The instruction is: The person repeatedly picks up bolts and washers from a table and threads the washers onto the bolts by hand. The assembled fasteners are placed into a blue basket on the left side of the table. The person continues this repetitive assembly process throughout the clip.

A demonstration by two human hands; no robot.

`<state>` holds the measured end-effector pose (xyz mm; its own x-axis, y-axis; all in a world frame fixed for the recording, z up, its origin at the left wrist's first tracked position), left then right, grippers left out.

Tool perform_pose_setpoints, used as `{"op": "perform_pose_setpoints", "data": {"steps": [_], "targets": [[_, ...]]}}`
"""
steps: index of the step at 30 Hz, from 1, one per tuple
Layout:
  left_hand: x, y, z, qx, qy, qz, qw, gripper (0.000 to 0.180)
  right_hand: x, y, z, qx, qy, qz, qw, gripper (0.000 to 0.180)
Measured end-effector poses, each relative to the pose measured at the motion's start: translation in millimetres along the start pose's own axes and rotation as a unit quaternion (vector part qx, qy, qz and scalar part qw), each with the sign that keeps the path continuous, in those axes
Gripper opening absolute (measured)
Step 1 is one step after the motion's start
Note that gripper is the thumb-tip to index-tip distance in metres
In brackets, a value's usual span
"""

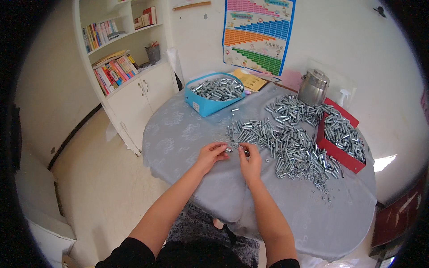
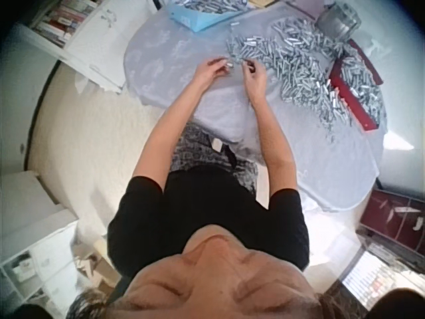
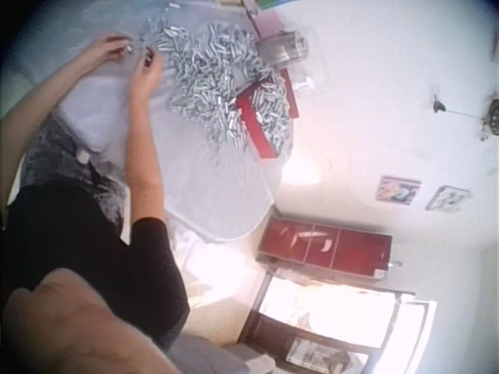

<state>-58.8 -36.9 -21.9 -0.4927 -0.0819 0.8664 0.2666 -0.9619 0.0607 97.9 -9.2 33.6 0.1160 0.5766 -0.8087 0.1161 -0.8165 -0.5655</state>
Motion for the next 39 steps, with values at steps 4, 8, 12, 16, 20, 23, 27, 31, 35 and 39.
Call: {"op": "perform_pose_setpoints", "data": {"steps": [4, 8, 12, 16, 20, 23, 27, 31, 35, 39], "targets": [[-7, -6, -3, -0.015, 0.024, 0.002, 1.000, 0.026, -9, 3, 0, 0.004, 0.015, -0.028, 0.999, 0.013], [-7, -6, -3, -0.024, -0.001, 0.010, 1.000, 0.026, -12, 2, -4, 0.021, 0.030, -0.066, 0.997, 0.012], [-5, -4, -4, -0.018, -0.010, 0.013, 1.000, 0.026, 1, 1, -6, 0.029, 0.007, -0.009, 1.000, 0.011], [0, 0, 1, -0.030, -0.007, 0.015, 0.999, 0.026, 2, 1, -6, 0.034, 0.003, -0.007, 0.999, 0.012], [-6, -5, -3, -0.010, -0.003, -0.013, 1.000, 0.025, -5, 0, -6, 0.036, -0.039, 0.048, 0.997, 0.013], [-6, -11, -5, -0.004, 0.021, -0.078, 0.997, 0.026, 0, -5, -7, 0.028, -0.085, 0.095, 0.991, 0.012], [0, -31, 1, 0.005, 0.015, -0.072, 0.997, 0.025, -3, -25, -1, 0.003, -0.107, 0.094, 0.990, 0.011], [-4, -44, 12, -0.029, 0.076, -0.062, 0.995, 0.020, 9, -44, -3, 0.010, -0.077, 0.081, 0.994, 0.014], [-14, -43, 14, -0.046, 0.114, -0.069, 0.990, 0.016, 24, -47, -2, 0.008, -0.085, 0.108, 0.990, 0.016], [-16, -38, 14, -0.053, 0.089, -0.077, 0.992, 0.014, 31, -44, 4, 0.002, -0.104, 0.103, 0.989, 0.015]]}}
Point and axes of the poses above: each hand's wrist, its own y-axis away from the middle knuckle, its own z-axis out of the palm, x = y × z, the point moved 8 cm from there along -y, towards the middle knuckle, and after that the axes turned 4 degrees about x, right-handed, at the moved point
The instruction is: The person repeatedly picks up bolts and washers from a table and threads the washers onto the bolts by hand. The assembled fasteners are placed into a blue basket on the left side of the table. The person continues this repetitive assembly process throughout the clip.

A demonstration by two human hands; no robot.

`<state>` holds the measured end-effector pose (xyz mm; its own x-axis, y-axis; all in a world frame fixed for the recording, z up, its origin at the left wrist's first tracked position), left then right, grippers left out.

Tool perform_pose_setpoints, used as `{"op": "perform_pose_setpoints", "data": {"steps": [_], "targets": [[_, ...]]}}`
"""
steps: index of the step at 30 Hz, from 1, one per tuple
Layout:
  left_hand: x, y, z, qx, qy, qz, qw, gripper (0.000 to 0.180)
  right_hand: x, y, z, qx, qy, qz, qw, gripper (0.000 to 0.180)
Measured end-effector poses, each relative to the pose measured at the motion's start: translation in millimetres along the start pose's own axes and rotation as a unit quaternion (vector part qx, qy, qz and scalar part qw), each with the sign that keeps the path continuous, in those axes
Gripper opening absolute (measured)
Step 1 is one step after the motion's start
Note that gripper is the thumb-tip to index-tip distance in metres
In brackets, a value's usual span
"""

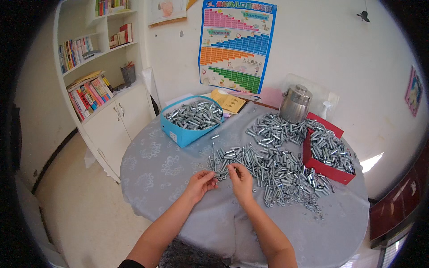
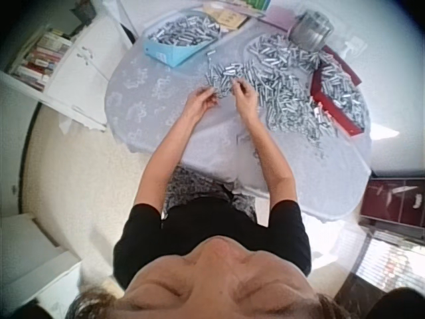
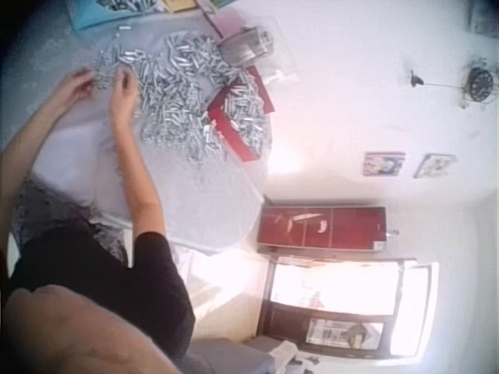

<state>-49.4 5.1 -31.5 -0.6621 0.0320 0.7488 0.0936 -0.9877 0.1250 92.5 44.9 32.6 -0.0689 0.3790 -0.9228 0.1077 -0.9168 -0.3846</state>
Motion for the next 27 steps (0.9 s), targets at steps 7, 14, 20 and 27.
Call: {"op": "perform_pose_setpoints", "data": {"steps": [7, 14, 20, 27], "targets": [[4, 11, 14, -0.026, -0.040, 0.005, 0.999, 0.008, -2, -3, -4, 0.011, 0.004, -0.028, 1.000, 0.013], [5, 6, 4, 0.004, -0.094, 0.035, 0.995, 0.012, -23, 1, 6, -0.091, 0.137, -0.065, 0.984, 0.012], [7, 11, 18, -0.043, -0.210, 0.112, 0.970, 0.016, -19, -2, 4, -0.138, 0.164, -0.043, 0.976, 0.015], [3, 22, 32, -0.082, -0.278, 0.156, 0.944, 0.018, -37, 6, 18, -0.154, 0.242, -0.106, 0.952, 0.023]]}}
Point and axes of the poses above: each hand's wrist, its own y-axis away from the middle knuckle, its own z-axis out of the palm, x = y × z, the point moved 8 cm from there along -y, towards the middle knuckle, and after that the axes turned 4 degrees about x, right-handed, at the moved point
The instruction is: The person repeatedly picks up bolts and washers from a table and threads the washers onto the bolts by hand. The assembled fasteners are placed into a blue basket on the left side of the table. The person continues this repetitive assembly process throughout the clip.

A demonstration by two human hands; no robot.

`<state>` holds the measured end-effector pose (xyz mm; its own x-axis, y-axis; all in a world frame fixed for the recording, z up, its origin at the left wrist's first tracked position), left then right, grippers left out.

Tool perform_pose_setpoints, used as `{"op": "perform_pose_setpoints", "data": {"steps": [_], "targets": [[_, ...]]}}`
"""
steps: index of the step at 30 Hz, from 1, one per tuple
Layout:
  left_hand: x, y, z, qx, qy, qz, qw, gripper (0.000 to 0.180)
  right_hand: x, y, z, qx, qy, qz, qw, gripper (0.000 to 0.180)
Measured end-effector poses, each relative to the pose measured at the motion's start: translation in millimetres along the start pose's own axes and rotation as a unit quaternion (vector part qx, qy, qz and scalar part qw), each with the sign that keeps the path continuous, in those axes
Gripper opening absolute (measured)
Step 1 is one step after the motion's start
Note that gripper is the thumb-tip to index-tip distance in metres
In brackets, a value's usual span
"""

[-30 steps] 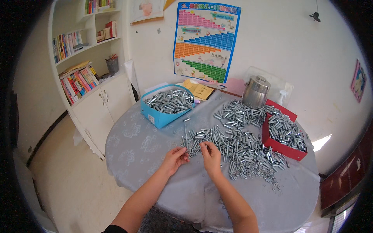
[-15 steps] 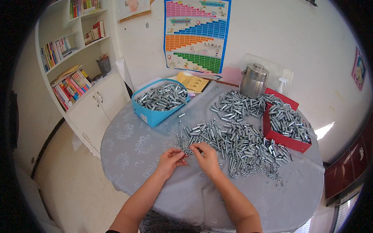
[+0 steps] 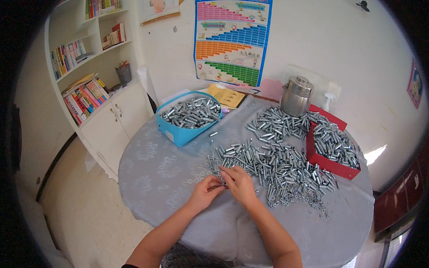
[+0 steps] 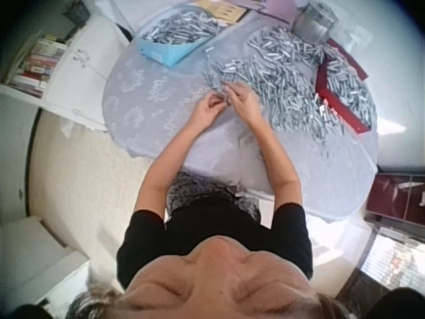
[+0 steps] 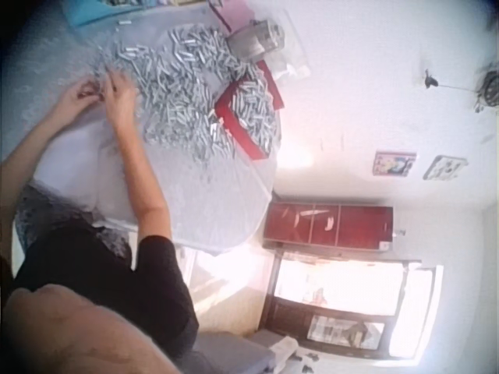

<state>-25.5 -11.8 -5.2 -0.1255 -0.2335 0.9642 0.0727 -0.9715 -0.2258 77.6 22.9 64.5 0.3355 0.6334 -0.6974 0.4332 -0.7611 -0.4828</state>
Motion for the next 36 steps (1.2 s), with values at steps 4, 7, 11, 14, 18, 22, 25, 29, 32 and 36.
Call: {"op": "perform_pose_setpoints", "data": {"steps": [4, 7, 11, 14, 18, 22, 25, 29, 32, 36], "targets": [[3, 1, -1, 0.026, 0.027, 0.001, 0.999, 0.016, -9, 8, 9, 0.019, 0.030, -0.085, 0.996, 0.025], [15, 2, -5, 0.054, -0.002, 0.048, 0.997, 0.015, -31, 7, 13, -0.001, 0.019, -0.140, 0.990, 0.027], [29, 1, -33, 0.144, -0.012, 0.085, 0.986, 0.016, -17, 13, 22, 0.015, -0.101, -0.032, 0.994, 0.030], [43, 3, -62, 0.236, 0.072, 0.123, 0.961, 0.017, 0, 10, 28, -0.018, -0.107, -0.007, 0.994, 0.032], [59, 17, -120, 0.336, 0.008, 0.159, 0.928, 0.016, -30, 5, 50, -0.119, 0.041, -0.079, 0.989, 0.035], [57, 28, -154, 0.426, 0.017, 0.186, 0.885, 0.016, -40, -6, 103, -0.159, 0.075, -0.168, 0.970, 0.041], [45, 33, -167, 0.451, 0.017, 0.175, 0.875, 0.017, -41, -19, 148, -0.169, 0.127, -0.208, 0.955, 0.049], [42, 30, -163, 0.427, -0.003, 0.176, 0.887, 0.018, -37, -18, 185, -0.233, 0.208, -0.231, 0.922, 0.059], [36, 32, -164, 0.424, 0.001, 0.147, 0.893, 0.018, -36, 0, 187, -0.266, 0.222, -0.259, 0.902, 0.063], [32, 32, -158, 0.425, 0.037, 0.121, 0.896, 0.016, -36, 37, 138, -0.329, 0.179, -0.259, 0.890, 0.064]]}}
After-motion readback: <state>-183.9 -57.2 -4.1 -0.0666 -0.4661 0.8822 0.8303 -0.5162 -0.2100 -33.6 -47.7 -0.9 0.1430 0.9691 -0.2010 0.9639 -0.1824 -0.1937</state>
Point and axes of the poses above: each hand's wrist, its own y-axis away from the middle knuckle, its own z-axis out of the palm, x = y × z, the point moved 8 cm from there along -y, towards the middle knuckle, and after that the axes turned 4 degrees about x, right-handed, at the moved point
